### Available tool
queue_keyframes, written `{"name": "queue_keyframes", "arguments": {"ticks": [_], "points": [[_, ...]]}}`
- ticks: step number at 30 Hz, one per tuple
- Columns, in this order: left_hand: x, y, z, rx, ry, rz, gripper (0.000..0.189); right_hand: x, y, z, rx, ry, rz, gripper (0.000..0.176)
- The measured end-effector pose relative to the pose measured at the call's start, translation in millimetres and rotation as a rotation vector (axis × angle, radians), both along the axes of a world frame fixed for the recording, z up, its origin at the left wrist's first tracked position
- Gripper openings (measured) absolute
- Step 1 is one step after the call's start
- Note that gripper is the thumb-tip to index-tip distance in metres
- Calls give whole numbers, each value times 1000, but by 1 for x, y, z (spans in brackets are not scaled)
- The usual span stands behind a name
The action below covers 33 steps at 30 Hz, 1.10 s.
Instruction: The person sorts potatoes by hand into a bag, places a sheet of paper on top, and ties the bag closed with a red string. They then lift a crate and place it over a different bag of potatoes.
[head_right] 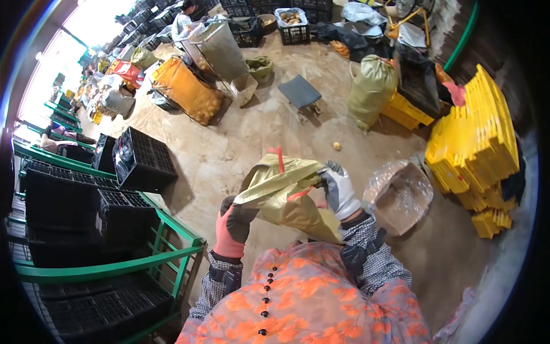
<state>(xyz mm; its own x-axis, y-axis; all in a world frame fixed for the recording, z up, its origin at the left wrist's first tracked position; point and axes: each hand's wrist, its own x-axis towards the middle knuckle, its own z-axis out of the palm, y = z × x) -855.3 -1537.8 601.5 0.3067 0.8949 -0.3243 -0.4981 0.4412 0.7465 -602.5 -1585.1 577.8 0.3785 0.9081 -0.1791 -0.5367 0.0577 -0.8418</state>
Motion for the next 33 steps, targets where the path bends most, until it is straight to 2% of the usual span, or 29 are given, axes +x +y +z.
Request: {"name": "queue_keyframes", "arguments": {"ticks": [3,5,6,8,10,12,13,14,15,16,17,18,19,20,22,23,24,26,27,28,30,31,32,33], "points": [[27,34,6,30,33,64,11,45,46,4,-67,-59,61,10],[42,55,13,133,220,-22,12,58,77,13,-24,31,89,21],[53,63,17,132,220,-40,12,58,85,21,-27,33,71,21],[81,77,26,115,377,-44,14,51,92,39,54,-46,156,39],[102,86,19,113,320,-123,14,35,96,4,-45,-604,242,45],[112,100,7,237,303,-300,14,31,106,22,-170,-628,348,39],[125,103,13,151,226,-227,16,40,113,20,-177,-631,320,39],[124,117,4,156,220,-249,16,49,119,13,-241,-736,297,34],[118,132,-10,35,121,-198,17,57,123,5,-309,-838,276,29],[113,145,-20,-88,26,-152,19,67,128,-4,-321,-915,95,21],[125,158,12,-238,-168,-118,35,83,131,-19,-332,-751,6,23],[116,176,-10,-112,-24,-124,29,100,136,-44,-592,-442,-136,21],[109,193,-12,244,240,-261,24,123,139,-51,-428,-102,-189,18],[107,208,-14,608,500,-379,19,147,141,-115,-103,-315,-245,17],[111,233,5,481,421,-451,10,145,158,-16,-60,391,-242,17],[116,247,12,239,378,-448,12,142,170,1,-23,331,-252,16],[115,267,9,244,372,-453,12,138,184,10,-18,326,-258,16],[111,310,-5,156,296,-447,9,130,207,23,8,79,-266,16],[112,333,-3,215,359,-377,7,124,222,28,-13,34,-310,15],[110,357,2,186,318,-348,13,121,234,29,-14,32,-318,15],[113,388,32,330,397,-241,34,118,256,27,-68,-169,-228,16],[117,399,43,332,394,-249,34,117,264,30,-163,-503,-246,15],[119,407,53,632,461,-317,50,116,271,33,-167,-503,-254,15],[123,414,64,932,521,-381,67,114,281,37,-269,-673,-199,14]]}}
